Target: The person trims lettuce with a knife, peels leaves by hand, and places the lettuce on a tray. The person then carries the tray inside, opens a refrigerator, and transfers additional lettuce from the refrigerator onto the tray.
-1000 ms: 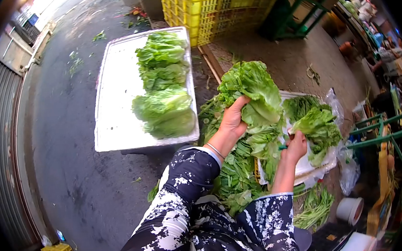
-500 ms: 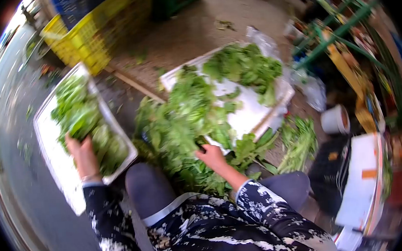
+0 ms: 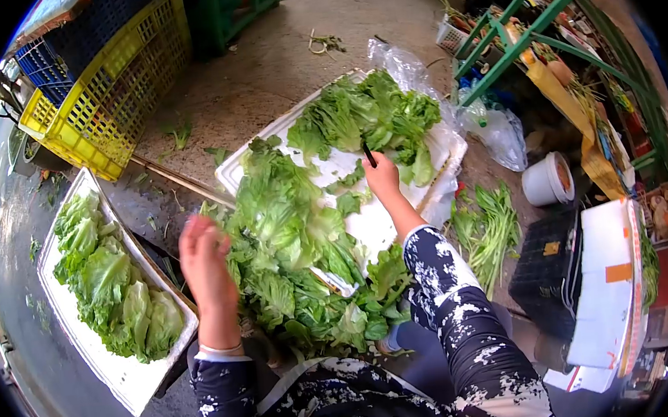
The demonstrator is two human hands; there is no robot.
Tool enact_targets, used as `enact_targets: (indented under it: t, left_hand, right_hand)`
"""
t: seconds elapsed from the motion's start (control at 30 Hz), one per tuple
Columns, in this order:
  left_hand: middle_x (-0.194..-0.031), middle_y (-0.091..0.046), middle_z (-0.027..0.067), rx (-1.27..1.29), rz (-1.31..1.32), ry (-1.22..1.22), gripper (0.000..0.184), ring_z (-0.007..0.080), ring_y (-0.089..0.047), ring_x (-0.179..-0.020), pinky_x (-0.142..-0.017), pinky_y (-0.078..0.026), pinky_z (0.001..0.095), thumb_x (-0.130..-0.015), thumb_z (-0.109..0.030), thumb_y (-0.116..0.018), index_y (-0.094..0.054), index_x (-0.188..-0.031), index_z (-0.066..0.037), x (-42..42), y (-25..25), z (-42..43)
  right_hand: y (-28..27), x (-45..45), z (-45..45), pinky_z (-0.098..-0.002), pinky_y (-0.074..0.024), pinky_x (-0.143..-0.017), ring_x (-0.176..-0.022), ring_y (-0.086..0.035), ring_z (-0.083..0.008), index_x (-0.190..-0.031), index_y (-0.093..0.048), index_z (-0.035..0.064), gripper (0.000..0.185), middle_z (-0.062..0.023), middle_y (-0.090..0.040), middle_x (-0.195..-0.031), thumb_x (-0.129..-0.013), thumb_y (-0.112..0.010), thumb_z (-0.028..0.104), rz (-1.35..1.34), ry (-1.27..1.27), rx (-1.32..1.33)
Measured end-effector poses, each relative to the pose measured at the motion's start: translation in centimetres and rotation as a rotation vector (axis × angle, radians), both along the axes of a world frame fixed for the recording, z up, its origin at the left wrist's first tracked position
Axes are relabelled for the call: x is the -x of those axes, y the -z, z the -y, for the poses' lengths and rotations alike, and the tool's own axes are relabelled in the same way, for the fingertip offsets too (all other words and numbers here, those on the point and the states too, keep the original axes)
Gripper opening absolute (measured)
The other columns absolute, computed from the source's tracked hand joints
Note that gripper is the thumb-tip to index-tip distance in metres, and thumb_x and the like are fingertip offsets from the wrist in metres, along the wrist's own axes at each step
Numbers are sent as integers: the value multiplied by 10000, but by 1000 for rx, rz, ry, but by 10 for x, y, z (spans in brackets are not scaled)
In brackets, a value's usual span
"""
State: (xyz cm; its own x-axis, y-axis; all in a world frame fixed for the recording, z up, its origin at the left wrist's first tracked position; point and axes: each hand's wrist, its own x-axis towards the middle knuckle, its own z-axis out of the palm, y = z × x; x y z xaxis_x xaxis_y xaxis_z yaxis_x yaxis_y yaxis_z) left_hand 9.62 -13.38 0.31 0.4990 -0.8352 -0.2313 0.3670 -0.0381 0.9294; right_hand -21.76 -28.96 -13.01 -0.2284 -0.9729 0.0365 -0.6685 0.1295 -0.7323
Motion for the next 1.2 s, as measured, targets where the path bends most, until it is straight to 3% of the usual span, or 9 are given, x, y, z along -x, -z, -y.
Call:
enact_targets:
  t: [0.1,0.23,0.33,0.43,0.6,0.73,0.9,1.03,1.2]
  left_hand:
    - [-1065,-492,78,-247,-130,164,377,162,-490,-913,-770,-434,335,-810,-120,-519,-434,-1166,-26,11,21,11]
    - [-1090,-496,71,-230,-131,275,354,161,-492,-971,-773,-436,337,-812,-141,-529,-457,-1144,-41,19,24,22]
    - [-1070,-517,78,-266,-225,258,346,184,-510,-981,-773,-441,339,-823,-157,-527,-453,-1139,-35,8,33,22]
    - [-1057,-532,89,-209,-260,153,337,198,-531,-944,-784,-441,322,-827,-134,-525,-447,-1135,-21,-3,32,26]
    - [-1056,-541,95,-171,-314,154,493,218,-527,-969,-810,-438,343,-779,-174,-635,-401,-1187,-25,7,31,26]
    - [-1077,-540,75,50,-460,343,532,229,-508,-1017,-864,-412,436,-761,-256,-654,-411,-1194,-65,23,9,11]
    - [-1143,-508,122,94,-752,210,480,280,-491,-1055,-891,-398,481,-787,-289,-600,-430,-1177,-66,9,7,14]
    - [-1162,-505,112,76,-897,191,493,276,-481,-1071,-896,-384,491,-785,-322,-601,-431,-1184,-86,2,8,12]
    - [-1151,-515,102,71,-903,186,485,271,-482,-1071,-897,-385,491,-784,-330,-602,-438,-1178,-100,-4,7,9]
  right_hand:
    - [11,-20,35,-364,-444,-776,-926,-570,-306,-1179,-498,107,497,-137,-587,-1055,-736,-624,292,-55,79,-53]
    - [15,-31,58,-345,-433,-803,-959,-561,-299,-1180,-479,60,565,-150,-595,-1030,-685,-677,247,-64,119,-23]
    - [27,-23,64,-294,-460,-688,-771,-602,-217,-993,-591,38,368,-113,-634,-899,-693,-679,233,21,29,93]
    - [-4,-44,35,-185,-388,-477,-552,-533,-92,-808,-585,38,178,-50,-591,-687,-768,-635,204,683,-26,30]
    - [-68,-83,-48,-165,-321,-351,-438,-496,-68,-781,-541,55,255,-36,-564,-615,-757,-661,279,1171,-145,-349]
    - [-109,-118,-92,-166,-304,-329,-411,-480,-66,-833,-562,40,290,-38,-554,-597,-764,-655,306,1094,-313,-611]
    - [-127,-155,-124,-141,-312,-468,-547,-381,-27,-1247,-400,-19,508,36,-440,-656,-876,-508,312,1087,-407,-187]
    - [-121,-178,-141,-157,-343,-557,-616,-398,-33,-1328,-219,-41,576,34,-447,-709,-889,-496,209,1058,-552,-11]
    - [-120,-195,-140,-188,-402,-674,-735,-483,-54,-1321,-233,-47,575,-17,-560,-837,-873,-525,166,960,-541,110]
